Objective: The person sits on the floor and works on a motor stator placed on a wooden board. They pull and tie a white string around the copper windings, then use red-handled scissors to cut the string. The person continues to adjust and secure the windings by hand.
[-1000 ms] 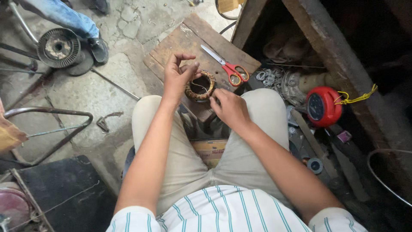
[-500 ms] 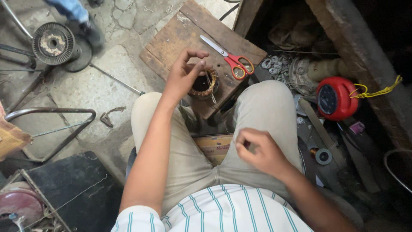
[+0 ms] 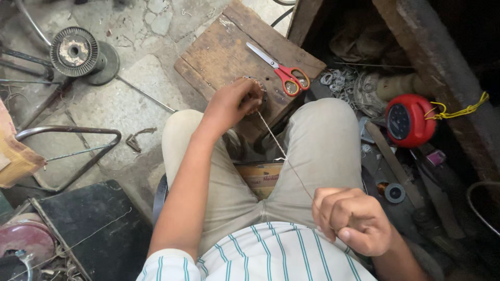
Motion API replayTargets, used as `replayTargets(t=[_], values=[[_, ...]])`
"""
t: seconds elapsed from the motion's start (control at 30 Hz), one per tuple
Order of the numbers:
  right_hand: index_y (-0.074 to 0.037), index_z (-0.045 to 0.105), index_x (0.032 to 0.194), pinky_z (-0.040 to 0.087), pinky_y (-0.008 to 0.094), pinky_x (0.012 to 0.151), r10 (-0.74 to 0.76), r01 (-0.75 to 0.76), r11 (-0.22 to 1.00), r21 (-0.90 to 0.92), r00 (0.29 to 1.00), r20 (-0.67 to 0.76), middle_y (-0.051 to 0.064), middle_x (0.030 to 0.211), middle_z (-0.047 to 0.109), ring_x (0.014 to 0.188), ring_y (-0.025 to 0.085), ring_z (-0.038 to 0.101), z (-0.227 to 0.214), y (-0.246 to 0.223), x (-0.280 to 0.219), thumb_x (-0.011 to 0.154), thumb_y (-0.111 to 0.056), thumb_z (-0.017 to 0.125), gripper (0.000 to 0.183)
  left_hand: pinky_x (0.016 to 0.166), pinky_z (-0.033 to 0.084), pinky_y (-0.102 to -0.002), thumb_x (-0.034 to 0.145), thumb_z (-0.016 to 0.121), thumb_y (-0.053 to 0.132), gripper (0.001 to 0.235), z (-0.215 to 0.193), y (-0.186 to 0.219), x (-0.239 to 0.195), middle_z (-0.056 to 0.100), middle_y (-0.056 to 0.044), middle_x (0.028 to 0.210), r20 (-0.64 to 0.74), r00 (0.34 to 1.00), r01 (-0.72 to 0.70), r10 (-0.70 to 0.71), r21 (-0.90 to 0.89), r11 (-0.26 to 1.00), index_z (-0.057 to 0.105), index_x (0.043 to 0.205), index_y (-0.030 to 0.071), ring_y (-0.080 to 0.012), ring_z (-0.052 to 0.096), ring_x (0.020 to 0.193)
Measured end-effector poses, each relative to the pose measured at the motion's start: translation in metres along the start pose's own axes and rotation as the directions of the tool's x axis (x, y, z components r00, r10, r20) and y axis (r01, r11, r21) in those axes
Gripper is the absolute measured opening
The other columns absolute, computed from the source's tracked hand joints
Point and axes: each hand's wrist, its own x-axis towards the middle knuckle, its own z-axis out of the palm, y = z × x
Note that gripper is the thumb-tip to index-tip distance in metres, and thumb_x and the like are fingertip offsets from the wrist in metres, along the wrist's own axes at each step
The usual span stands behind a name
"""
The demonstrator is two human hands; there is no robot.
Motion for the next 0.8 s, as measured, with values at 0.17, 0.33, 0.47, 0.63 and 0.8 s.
replayTargets(t=[0.17, 0.33, 0.47, 0.63, 0.8], values=[[-0.007, 0.054, 0.073, 0.052, 0.036, 0.064, -0.038, 0.037, 0.999, -0.022, 0.998, -0.051, 0.007, 0.067, 0.064, 0.070, 0.021, 0.058, -0.005, 0.000, -0.004, 0.097, -0.019, 0.065, 0.029, 0.081, 0.053, -0.042, 0.087, 0.077, 0.009, 0.018, -0.013, 0.003, -0.006, 0.064, -0.008, 0.105, 0.100, 0.979, -0.185, 0.177, 0.074, 0.980, 0.065, 0.101, 0.009, -0.0313, 0.066, 0.098], [-0.008, 0.057, 0.074, 0.051, 0.035, 0.068, -0.079, 0.076, 0.996, -0.045, 0.994, -0.079, 0.005, 0.073, 0.067, 0.076, 0.019, 0.058, -0.008, -0.006, 0.008, 0.097, -0.020, 0.067, 0.028, 0.075, 0.053, -0.043, 0.077, 0.080, 0.014, 0.023, -0.009, 0.008, -0.006, 0.062, -0.007, 0.098, 0.153, 0.965, -0.235, 0.211, 0.158, 0.959, 0.067, 0.096, 0.012, -0.0322, 0.066, 0.095], [-0.009, 0.057, 0.072, 0.050, 0.039, 0.085, -0.169, 0.146, 0.981, -0.128, 0.967, -0.188, 0.008, 0.100, 0.054, 0.105, 0.024, 0.051, -0.011, -0.003, 0.027, 0.094, -0.024, 0.067, 0.028, 0.076, 0.052, -0.044, 0.089, 0.077, 0.014, 0.017, 0.000, 0.004, -0.006, 0.063, -0.009, 0.102, 0.068, 0.982, -0.188, 0.178, 0.189, 0.964, 0.064, 0.098, 0.010, -0.0349, 0.066, 0.097], [-0.011, 0.054, 0.085, 0.051, 0.046, 0.103, -0.137, 0.171, 0.978, 0.118, 0.958, -0.253, 0.015, 0.108, 0.067, 0.128, 0.037, 0.058, -0.026, 0.021, 0.049, 0.104, -0.023, 0.066, 0.026, 0.076, 0.052, -0.046, 0.095, 0.072, 0.010, 0.016, 0.006, -0.010, -0.005, 0.065, -0.013, 0.100, -0.074, 0.988, -0.126, 0.132, 0.082, 0.989, 0.058, 0.102, 0.005, -0.0383, 0.066, 0.095], [-0.002, 0.062, 0.107, 0.053, 0.045, 0.102, -0.107, 0.189, 0.972, 0.137, 0.883, -0.458, 0.012, 0.111, 0.067, 0.118, 0.029, 0.063, -0.025, 0.050, 0.057, 0.110, -0.014, 0.060, 0.012, 0.075, 0.053, -0.045, 0.097, 0.067, 0.007, 0.013, 0.016, -0.017, -0.001, 0.070, -0.017, 0.096, -0.153, 0.988, -0.002, 0.005, 0.021, 1.000, 0.058, 0.105, 0.003, -0.0393, 0.069, 0.094]])
